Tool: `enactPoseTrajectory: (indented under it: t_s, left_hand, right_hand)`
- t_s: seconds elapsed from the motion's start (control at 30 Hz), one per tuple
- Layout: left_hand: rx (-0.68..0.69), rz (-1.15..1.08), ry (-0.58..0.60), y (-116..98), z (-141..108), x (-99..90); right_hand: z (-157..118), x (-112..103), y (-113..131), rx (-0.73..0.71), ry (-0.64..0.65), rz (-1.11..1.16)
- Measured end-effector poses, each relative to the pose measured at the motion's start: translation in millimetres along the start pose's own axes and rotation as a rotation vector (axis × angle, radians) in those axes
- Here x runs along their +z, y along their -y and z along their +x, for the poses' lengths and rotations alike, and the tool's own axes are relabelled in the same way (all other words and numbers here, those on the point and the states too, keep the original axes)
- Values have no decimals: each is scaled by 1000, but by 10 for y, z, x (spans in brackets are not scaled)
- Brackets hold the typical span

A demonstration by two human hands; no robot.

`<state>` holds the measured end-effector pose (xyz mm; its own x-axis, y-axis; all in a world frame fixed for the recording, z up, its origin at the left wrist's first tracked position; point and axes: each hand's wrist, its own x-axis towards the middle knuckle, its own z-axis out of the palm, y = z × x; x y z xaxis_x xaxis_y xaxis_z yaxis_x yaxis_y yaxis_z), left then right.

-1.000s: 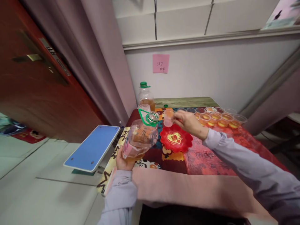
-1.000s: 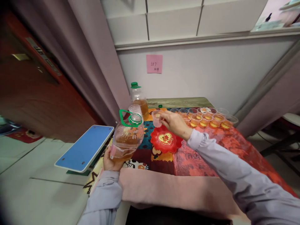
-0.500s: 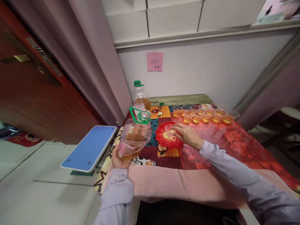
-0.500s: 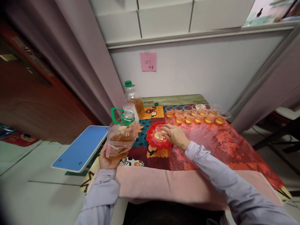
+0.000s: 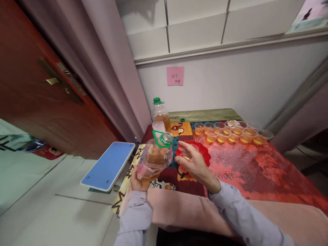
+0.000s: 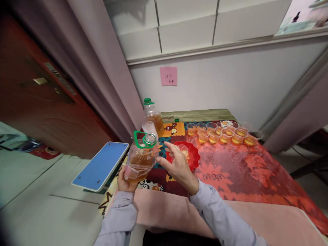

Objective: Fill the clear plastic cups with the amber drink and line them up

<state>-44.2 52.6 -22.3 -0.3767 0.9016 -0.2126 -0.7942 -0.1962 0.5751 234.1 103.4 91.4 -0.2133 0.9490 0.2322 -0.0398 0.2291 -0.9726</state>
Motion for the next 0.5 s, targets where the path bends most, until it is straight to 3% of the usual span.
enactPoseTrajectory:
  t_s: [0.2,0.33,0.5]
  left_hand:
    - [35,54,-58,-25,-83,147]
    - [24,104,-87,-53,-83,169]
    - [11,181,-242,-196,-78,262]
  right_hand:
    - [145,320,106,7,47,184]
    - [143,369,160,17,17,307]
    - [70,354,156,22,-54,292]
